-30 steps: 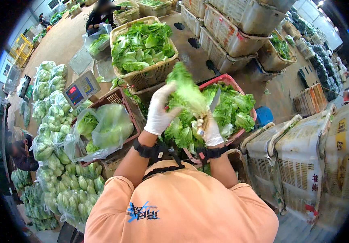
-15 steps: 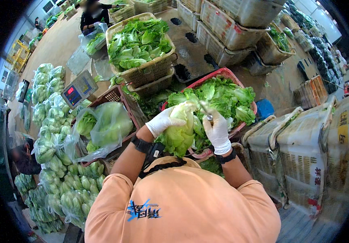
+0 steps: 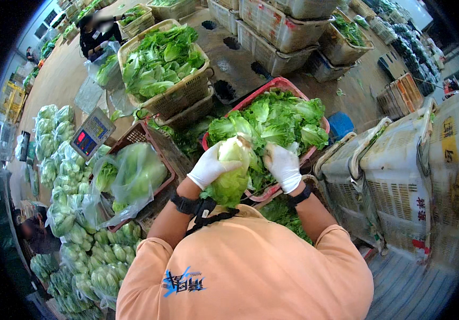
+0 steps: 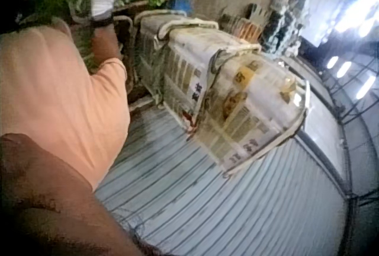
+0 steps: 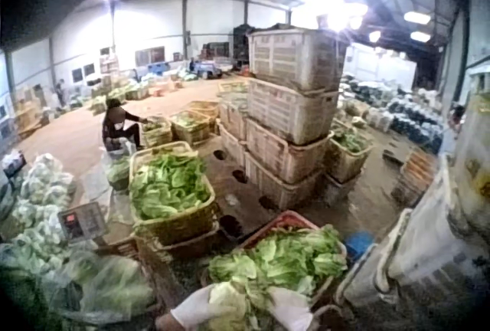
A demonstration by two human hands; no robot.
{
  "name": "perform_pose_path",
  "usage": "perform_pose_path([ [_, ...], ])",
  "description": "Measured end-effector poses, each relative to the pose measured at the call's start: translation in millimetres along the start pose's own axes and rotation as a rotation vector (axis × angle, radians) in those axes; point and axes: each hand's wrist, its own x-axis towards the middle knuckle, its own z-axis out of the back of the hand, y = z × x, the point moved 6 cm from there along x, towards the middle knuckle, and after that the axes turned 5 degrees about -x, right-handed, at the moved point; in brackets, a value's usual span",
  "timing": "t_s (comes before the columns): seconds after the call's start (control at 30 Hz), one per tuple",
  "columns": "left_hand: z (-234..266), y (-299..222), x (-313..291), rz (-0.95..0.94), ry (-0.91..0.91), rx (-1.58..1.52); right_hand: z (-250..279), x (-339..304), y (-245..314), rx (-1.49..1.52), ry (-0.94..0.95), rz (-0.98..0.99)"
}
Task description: The person trims the stalks of green leafy vegetables using a knife, places them into a plastic bag on a digital scale to reach a target weight, and then ties the bag closed.
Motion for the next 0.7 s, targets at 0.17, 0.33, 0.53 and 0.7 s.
perform_pose_path([
  [0.17, 0.3, -3.0, 7.0, -0.042, 0.040, -0.194, -35.5, -32.2, -88.2, -0.169, 0.531, -0.411],
  [0.33, -24.7, 10.8, 25.8, 0.149, 0.271, -0.568, -34.6, -18.9, -43.0, 1.165, 0.231, -0.469],
  [0.53, -36.9, 25.2, 39.9, 0.299, 0.247, -0.416, -45.0, 0.0, -21.9, 1.069, 0.519, -0.508],
  [0.7, 0.3, 10.5, 62.3, 0.052, 0.156, 0.231, -54.5, -7.0, -9.3, 1.472, 0.540, -0.375],
])
